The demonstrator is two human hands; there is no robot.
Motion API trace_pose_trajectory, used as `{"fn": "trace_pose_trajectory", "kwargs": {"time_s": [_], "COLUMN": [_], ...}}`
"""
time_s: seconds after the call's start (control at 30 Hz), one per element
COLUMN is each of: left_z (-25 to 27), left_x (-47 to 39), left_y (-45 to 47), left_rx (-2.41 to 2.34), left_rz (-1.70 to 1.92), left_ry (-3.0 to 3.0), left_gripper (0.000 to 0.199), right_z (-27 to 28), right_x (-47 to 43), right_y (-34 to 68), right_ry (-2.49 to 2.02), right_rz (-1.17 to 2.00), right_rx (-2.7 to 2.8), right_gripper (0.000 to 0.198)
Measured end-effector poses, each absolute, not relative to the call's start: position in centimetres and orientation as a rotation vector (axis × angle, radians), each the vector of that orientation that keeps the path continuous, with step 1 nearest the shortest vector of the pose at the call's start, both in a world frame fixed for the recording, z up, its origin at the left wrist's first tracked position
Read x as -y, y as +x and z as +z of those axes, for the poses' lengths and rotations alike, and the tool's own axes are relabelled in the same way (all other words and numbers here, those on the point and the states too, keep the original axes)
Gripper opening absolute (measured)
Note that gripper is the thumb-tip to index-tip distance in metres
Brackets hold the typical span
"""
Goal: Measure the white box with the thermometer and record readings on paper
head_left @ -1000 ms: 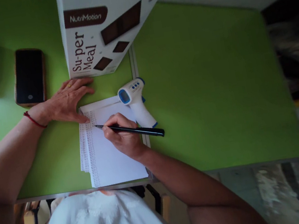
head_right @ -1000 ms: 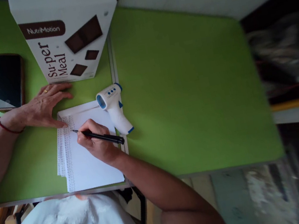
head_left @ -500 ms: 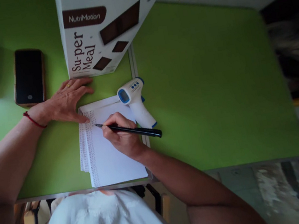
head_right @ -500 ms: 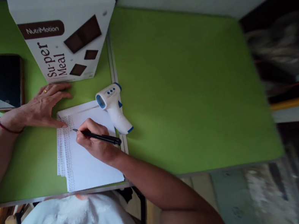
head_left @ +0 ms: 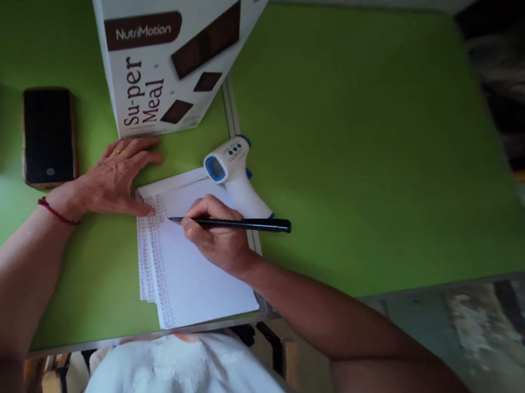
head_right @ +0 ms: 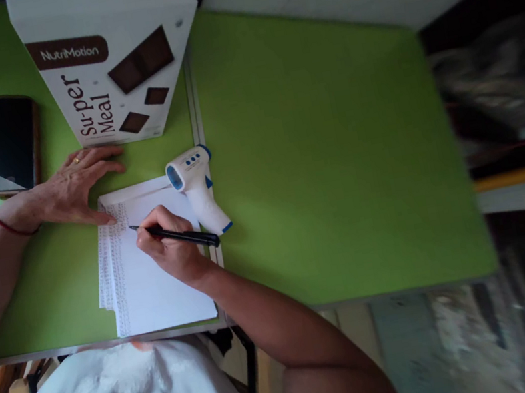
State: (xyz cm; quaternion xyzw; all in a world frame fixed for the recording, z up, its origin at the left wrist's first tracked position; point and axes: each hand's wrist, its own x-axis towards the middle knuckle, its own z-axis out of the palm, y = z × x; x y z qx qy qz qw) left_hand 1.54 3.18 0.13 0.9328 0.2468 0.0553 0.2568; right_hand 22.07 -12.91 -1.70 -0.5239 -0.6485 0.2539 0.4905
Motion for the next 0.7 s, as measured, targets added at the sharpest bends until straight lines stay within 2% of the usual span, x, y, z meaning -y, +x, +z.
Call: {"fn": "trace_pose_trajectory", "kwargs": {"time_s": [0.4,0.7], "left_z": [0.21,0.11], "left_x": [-3.3,-3.35], "left_y": [1.81,1.77], "left_rx": [-0.698,-0.704], "left_rz": [0.168,0.169], "left_ry": [2.446,2.463], "left_gripper": [0.093,0.09], "right_z": [-1.65,-1.48], "right_x": [12.99,13.05], "right_y": [22.22,22.17], "right_ry": [-1.391,-1.368], "right_rz": [0.707,0.689], "right_rx": [1.587,1.593], "right_gripper": [0.023,0.02]}}
